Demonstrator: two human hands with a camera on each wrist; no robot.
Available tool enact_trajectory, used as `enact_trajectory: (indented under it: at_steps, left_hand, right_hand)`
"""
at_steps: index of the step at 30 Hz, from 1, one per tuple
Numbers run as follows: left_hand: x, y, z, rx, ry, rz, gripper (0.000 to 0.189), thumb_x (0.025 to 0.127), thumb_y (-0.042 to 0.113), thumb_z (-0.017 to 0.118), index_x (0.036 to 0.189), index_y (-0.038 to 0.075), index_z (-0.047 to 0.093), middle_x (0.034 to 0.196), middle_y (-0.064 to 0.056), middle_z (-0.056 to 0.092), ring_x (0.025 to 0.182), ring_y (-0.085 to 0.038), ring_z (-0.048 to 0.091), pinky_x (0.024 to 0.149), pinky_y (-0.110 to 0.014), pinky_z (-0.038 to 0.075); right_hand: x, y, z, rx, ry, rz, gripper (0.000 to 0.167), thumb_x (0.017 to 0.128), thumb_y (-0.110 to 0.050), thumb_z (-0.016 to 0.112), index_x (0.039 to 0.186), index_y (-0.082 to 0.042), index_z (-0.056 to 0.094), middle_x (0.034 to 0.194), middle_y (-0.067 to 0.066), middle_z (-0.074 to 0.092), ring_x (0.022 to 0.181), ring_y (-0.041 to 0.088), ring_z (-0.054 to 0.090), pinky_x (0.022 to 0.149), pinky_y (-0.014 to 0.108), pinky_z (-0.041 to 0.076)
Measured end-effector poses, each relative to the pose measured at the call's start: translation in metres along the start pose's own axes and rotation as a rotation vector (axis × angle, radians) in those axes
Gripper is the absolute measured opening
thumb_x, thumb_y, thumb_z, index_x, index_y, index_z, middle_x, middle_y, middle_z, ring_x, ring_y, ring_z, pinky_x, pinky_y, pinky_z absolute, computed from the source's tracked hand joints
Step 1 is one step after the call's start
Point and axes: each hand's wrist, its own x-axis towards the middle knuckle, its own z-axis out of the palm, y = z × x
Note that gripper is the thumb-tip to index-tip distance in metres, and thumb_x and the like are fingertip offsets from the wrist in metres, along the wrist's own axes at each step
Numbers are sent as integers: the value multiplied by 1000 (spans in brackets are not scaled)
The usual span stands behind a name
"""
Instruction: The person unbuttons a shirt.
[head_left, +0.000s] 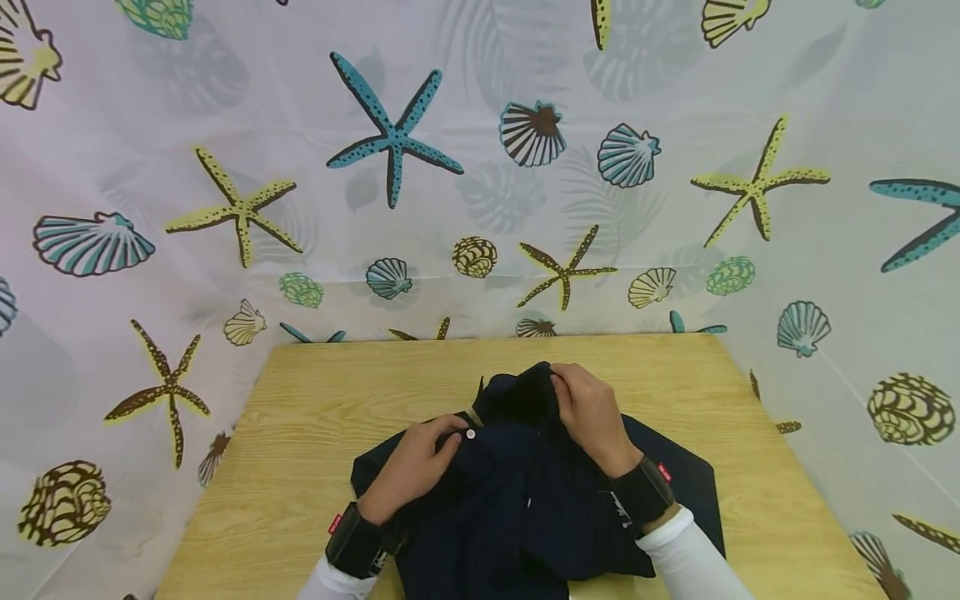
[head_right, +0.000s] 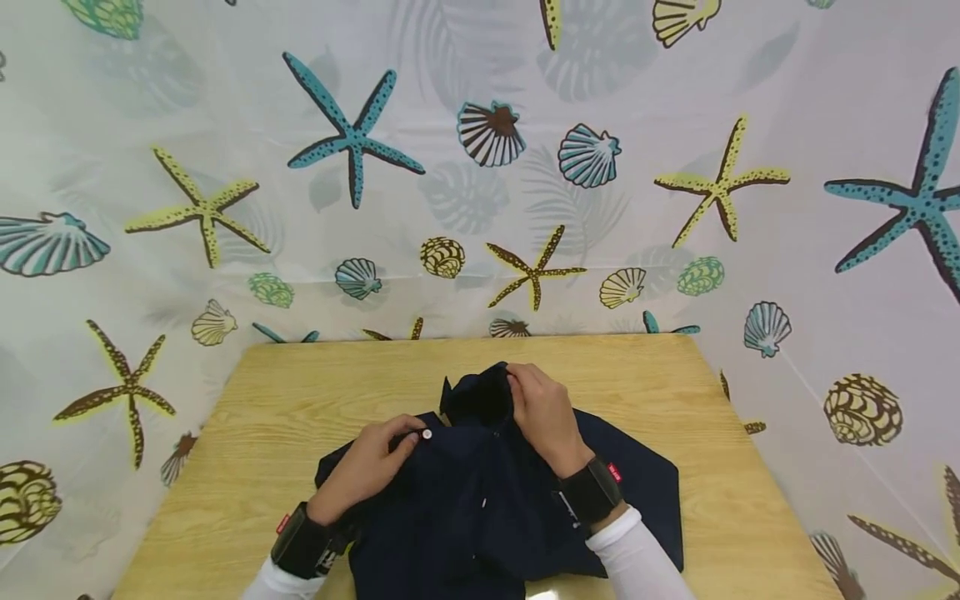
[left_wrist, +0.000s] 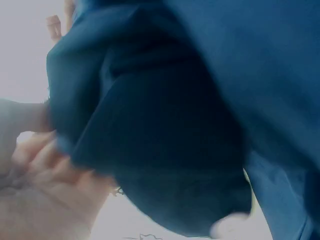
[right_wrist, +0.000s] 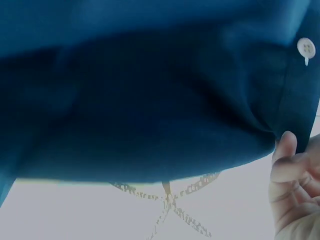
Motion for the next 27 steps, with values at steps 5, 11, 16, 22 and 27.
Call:
enact_trajectory:
  at_steps: [5, 11, 16, 22, 27]
  left_hand:
    - [21, 17, 10, 59, -204, 50, 45, 97, 12, 53, 141, 16, 51, 123, -5, 67, 81, -12, 63, 79, -29, 50]
    - [44, 35, 22, -12, -325, 150, 32, 101, 22, 54, 130, 12, 60, 110, 1, 68, 97, -9, 64, 87, -26, 50]
    - [41, 29, 37, -102, -379, 155, 16, 99, 21, 59, 108, 12, 68, 104, 0, 65, 92, -7, 58, 83, -22, 47]
    - [32, 27, 50, -334, -194, 6, 15, 97, 15, 59, 107, 14, 69, 101, -1, 69, 87, -6, 60, 77, -21, 46]
    - [29, 32, 53, -436, 37, -108, 15, 98, 21, 60, 105, 14, 71, 98, -3, 71, 84, -10, 62, 74, -24, 48]
  right_hand:
    - [12, -9, 2, 37, -50, -70, 16, 91, -1, 66, 107, 0, 68, 92, 11, 69, 81, 23, 70, 69, 34, 57]
    - [18, -24, 3, 71, -76, -142, 17, 91, -1, 66, 108, -4, 67, 91, 9, 68, 78, 19, 69, 67, 30, 56]
    - [11, -33, 7, 120, -98, -155, 15, 92, -2, 65, 106, -5, 67, 87, 7, 66, 72, 14, 67, 63, 26, 54]
    - [-4, -43, 9, 143, -143, 12, 17, 91, -13, 70, 107, -10, 69, 91, 1, 65, 72, 9, 60, 62, 23, 48]
    - [-15, -58, 9, 14, -104, 104, 25, 85, -26, 76, 105, -12, 71, 92, 1, 62, 71, 11, 57, 61, 26, 48]
